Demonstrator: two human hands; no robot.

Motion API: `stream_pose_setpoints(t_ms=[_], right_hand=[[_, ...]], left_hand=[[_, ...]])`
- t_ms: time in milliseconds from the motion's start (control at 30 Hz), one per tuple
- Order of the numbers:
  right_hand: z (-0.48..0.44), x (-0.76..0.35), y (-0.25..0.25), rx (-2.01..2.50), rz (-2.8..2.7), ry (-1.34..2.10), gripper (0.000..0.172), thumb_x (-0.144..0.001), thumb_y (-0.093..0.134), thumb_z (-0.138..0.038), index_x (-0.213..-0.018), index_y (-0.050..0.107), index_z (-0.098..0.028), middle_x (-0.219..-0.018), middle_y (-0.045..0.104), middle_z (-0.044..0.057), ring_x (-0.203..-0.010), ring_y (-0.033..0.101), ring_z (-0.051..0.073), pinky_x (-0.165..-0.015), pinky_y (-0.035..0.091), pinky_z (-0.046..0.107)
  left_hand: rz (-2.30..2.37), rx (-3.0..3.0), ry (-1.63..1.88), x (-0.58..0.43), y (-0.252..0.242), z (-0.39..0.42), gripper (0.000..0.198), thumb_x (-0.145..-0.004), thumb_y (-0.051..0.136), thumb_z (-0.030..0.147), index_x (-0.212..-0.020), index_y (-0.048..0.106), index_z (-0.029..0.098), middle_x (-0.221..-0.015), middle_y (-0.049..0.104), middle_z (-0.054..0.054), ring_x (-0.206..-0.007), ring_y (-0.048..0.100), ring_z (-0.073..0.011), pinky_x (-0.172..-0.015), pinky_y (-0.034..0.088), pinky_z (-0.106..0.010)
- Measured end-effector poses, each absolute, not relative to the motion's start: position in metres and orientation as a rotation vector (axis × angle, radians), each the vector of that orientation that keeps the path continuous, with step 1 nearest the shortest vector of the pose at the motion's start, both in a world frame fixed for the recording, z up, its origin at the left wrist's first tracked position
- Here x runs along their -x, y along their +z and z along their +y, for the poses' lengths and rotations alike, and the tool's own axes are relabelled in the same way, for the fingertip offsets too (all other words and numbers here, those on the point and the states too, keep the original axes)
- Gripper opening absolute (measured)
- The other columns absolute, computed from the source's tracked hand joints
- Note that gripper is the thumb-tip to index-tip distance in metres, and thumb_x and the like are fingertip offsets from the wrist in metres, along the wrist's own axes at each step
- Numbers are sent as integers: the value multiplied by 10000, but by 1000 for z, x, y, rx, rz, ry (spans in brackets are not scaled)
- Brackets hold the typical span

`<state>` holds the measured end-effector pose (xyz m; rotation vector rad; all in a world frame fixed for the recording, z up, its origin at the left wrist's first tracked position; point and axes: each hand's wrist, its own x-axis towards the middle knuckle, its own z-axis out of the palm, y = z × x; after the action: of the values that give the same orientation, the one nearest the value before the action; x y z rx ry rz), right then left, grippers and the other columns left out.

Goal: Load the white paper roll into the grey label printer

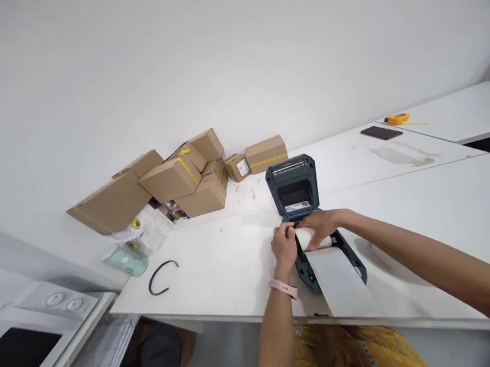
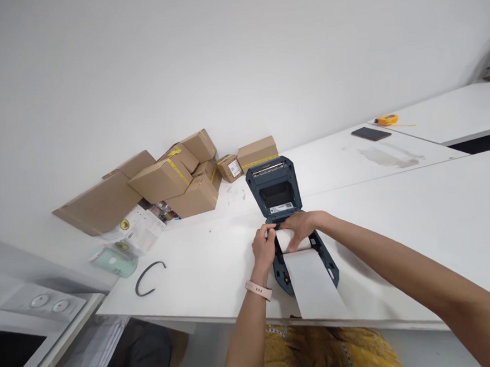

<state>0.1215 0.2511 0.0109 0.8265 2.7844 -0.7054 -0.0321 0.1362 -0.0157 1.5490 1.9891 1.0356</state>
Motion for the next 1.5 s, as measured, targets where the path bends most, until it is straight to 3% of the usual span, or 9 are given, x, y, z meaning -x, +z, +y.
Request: stream_pose_setpoints(t_ms=[267, 733, 933, 1100, 1133, 1200, 1267, 1400, 1500], right_hand=[[251, -117, 11, -891, 2727, -638, 996, -580, 796, -647, -1428, 570, -176, -1249, 697, 201, -1153, 634, 471, -923, 495, 537], [253, -121, 4, -884, 2748, -659, 1029, -571, 795, -675, -1465, 541, -236, -1316, 672, 173, -1214, 600, 470, -968, 484, 550], [256, -126, -3, -842, 2813, -723, 997, -677, 682, -771, -1504, 494, -246, -1424, 617, 140, -1305, 555, 424, -1107, 380, 555], [256, -127, -5, -836, 2820, -739, 998, -722, 627, -796, -1535, 449, -245, -1538, 496, 127, -1411, 451, 410, -1162, 329, 540], [256, -127, -5, -839, 2824, -742, 995, -720, 624, -800, -1532, 454, -251, -1551, 481, 118, -1421, 438, 408, -1167, 326, 534], [256, -127, -7, -845, 2838, -749, 975, -717, 626, -797, -1519, 475, -263, -1564, 465, 98, -1434, 418, 406, -1174, 321, 525], [257, -127, -9, -854, 2849, -751, 959, -714, 633, -790, -1505, 497, -265, -1559, 473, 94, -1431, 417, 418, -1169, 324, 533], [257, -127, -12, -864, 2861, -742, 963, -726, 620, -790, -1499, 509, -227, -1515, 523, 135, -1388, 462, 448, -1140, 344, 567], [255, -127, -13, -875, 2893, -734, 940, -729, 628, -778, -1481, 532, -223, -1494, 546, 142, -1366, 487, 449, -1129, 357, 565]], left_hand=[[2056, -1527, 999, 23, -13, 134, 296, -973, 432, 264, -1146, 671, 287, -1186, 707, -47, -1105, 655, -236, -956, 467, -355], [2010, -1517, 1087, 22, -19, 133, 319, -976, 418, 272, -1157, 680, 269, -1226, 713, -56, -1137, 648, -242, -987, 466, -363], [1914, -1479, 1194, 23, -20, 132, 306, -967, 447, 301, -1156, 686, 274, -1252, 709, -50, -1160, 641, -237, -995, 473, -358], [1978, -1322, 1430, 18, -24, 88, 367, -977, 432, 359, -1291, 550, 209, -1409, 571, -129, -1289, 533, -231, -986, 464, -325], [2008, -1256, 1509, 16, -28, 70, 362, -992, 397, 394, -1260, 541, 197, -1355, 586, -135, -1245, 547, -229, -953, 471, -324], [1994, -1018, 1668, 10, -39, 30, 354, -985, 405, 514, -960, 587, 211, -962, 649, -67, -894, 606, -196, -763, 482, -295], [1848, -939, 1571, 2, -51, -4, 494, -955, 399, 633, -735, 552, 218, -701, 549, -9, -679, 526, -165, -646, 440, -281], [1495, -749, 1189, -20, -59, -29, 668, -788, 516, 813, -745, 653, 161, -725, 640, -59, -581, 515, -142, -513, 367, -261], [1414, -716, 1111, -32, -52, -18, 703, -654, 658, 825, -759, 672, 130, -724, 672, -80, -559, 520, -129, -485, 334, -243]])
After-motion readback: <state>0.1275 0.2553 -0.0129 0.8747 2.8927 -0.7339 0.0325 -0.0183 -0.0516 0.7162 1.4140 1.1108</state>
